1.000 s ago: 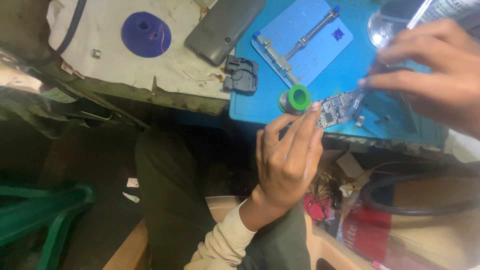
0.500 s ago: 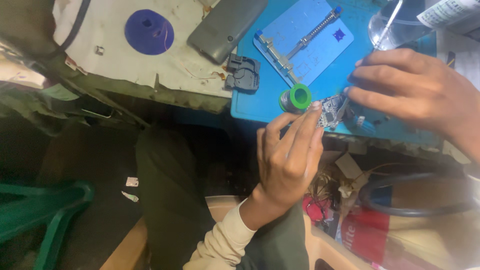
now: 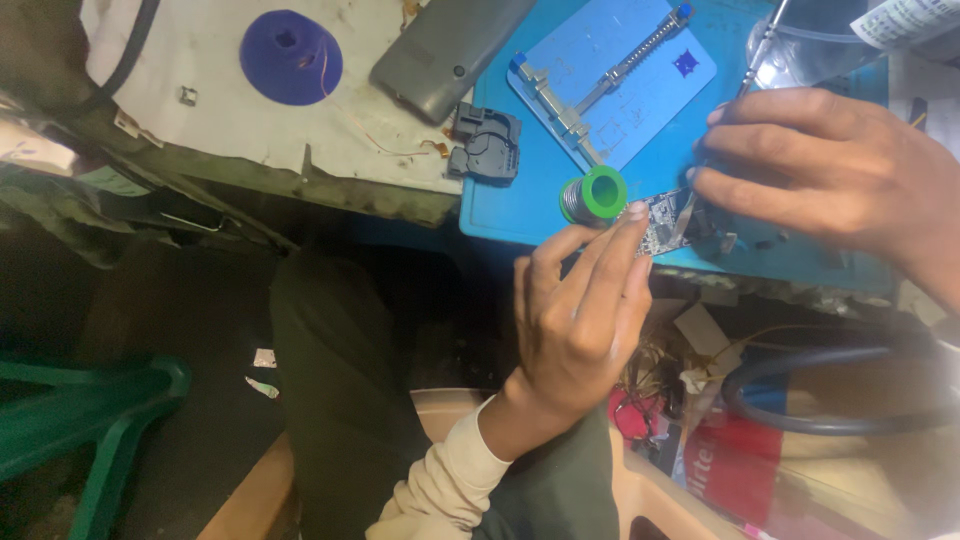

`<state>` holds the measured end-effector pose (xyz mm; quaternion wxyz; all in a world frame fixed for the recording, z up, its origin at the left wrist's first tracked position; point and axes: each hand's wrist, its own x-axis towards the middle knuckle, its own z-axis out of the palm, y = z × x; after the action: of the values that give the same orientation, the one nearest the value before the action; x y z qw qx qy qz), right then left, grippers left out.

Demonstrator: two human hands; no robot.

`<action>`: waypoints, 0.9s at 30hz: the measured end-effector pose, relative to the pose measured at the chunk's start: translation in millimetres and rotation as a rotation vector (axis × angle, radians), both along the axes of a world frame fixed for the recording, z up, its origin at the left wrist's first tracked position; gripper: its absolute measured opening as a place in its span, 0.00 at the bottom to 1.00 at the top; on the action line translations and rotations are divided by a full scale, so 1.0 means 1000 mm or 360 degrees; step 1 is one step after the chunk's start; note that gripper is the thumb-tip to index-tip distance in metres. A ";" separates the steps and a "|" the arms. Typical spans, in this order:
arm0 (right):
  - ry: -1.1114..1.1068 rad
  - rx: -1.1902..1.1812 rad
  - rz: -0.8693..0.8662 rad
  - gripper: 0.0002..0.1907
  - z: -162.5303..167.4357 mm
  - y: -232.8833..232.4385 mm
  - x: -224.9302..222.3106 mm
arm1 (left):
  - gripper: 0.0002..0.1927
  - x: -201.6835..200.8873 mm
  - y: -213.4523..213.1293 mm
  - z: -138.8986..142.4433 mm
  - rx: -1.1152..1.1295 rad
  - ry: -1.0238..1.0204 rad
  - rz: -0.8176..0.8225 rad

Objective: The person sits at a cluttered repair bench and works on a phone motherboard placed on a blue silicone mat. They pick up a hot air gun with one hand and tweezers with the other, directing hot air at the board while manipulating small components, and at one point dips a tool into a flux container before continuing to heat and rework the board.

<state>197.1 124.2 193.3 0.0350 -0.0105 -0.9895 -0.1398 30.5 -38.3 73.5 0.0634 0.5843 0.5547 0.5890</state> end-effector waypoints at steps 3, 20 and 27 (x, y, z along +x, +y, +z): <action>-0.0005 0.0078 0.0066 0.18 0.001 0.001 -0.002 | 0.21 0.000 0.000 0.000 0.0007 -0.0003 0.0009; 0.0045 0.0235 0.0089 0.14 0.008 -0.003 -0.017 | 0.23 0.000 0.001 -0.004 0.0009 0.0022 0.0015; 0.0266 0.0324 -0.0246 0.21 0.032 -0.043 -0.008 | 0.24 0.001 0.005 -0.012 0.0075 0.0037 0.0085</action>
<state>189.0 81.3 225.1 0.1071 -0.0947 -0.9601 -0.2402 31.0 -33.2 61.7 0.0274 0.5775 0.5567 0.5965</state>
